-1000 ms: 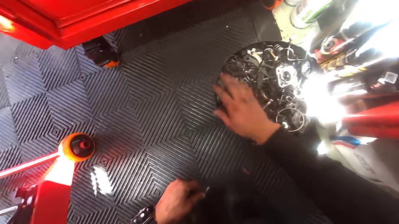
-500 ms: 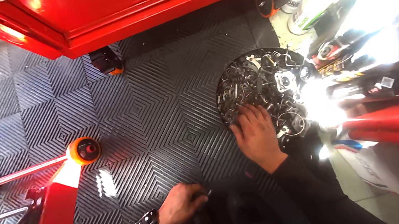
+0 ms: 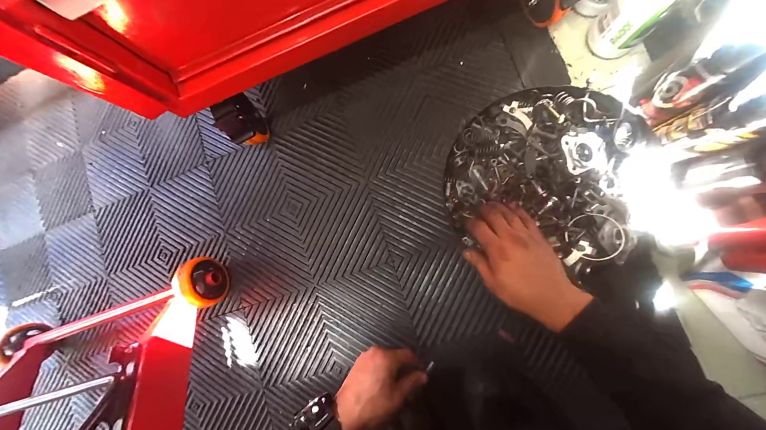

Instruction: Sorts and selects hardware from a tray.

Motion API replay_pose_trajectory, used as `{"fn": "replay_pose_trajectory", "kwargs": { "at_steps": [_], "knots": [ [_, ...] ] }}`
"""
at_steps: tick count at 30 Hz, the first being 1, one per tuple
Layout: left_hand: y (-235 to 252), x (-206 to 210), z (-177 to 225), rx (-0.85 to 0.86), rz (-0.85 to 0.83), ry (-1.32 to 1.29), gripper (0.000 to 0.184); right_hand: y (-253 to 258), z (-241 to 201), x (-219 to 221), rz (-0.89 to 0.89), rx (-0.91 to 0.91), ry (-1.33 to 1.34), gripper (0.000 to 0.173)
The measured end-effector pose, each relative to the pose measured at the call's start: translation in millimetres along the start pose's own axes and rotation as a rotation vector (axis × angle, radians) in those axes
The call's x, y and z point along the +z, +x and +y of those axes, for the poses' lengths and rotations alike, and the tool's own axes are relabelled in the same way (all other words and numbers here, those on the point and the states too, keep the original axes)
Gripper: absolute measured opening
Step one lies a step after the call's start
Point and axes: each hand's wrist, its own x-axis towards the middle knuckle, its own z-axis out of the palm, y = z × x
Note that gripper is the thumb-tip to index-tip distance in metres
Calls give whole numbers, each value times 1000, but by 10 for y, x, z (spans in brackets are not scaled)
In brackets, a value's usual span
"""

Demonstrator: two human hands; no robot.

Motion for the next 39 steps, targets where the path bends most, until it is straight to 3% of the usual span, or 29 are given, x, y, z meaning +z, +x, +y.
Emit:
{"fn": "replay_pose_trajectory", "kwargs": {
  "at_steps": [6,12,18,25,28,33,36,39],
  "knots": [
    [0,26,-8,16,15,-10,35,-154,75,15,79,27,31,34],
    [5,27,-15,4,17,-12,36,-279,132,115,279,92,67,31],
    [6,33,-27,9,23,-18,36,-167,131,65,365,121,48,29],
    [20,18,-10,-12,16,-15,36,404,128,-54,-93,-74,-104,48],
    [11,24,-14,0,14,-16,36,263,128,-39,-36,-41,-42,38],
    [17,20,-11,13,12,-20,36,-87,162,83,104,-7,8,39],
    [15,45,-30,18,18,-17,36,-47,150,-40,59,-14,10,37],
    [15,65,-99,24,46,-6,36,320,46,-346,-40,-15,-48,38]
  ]
}}
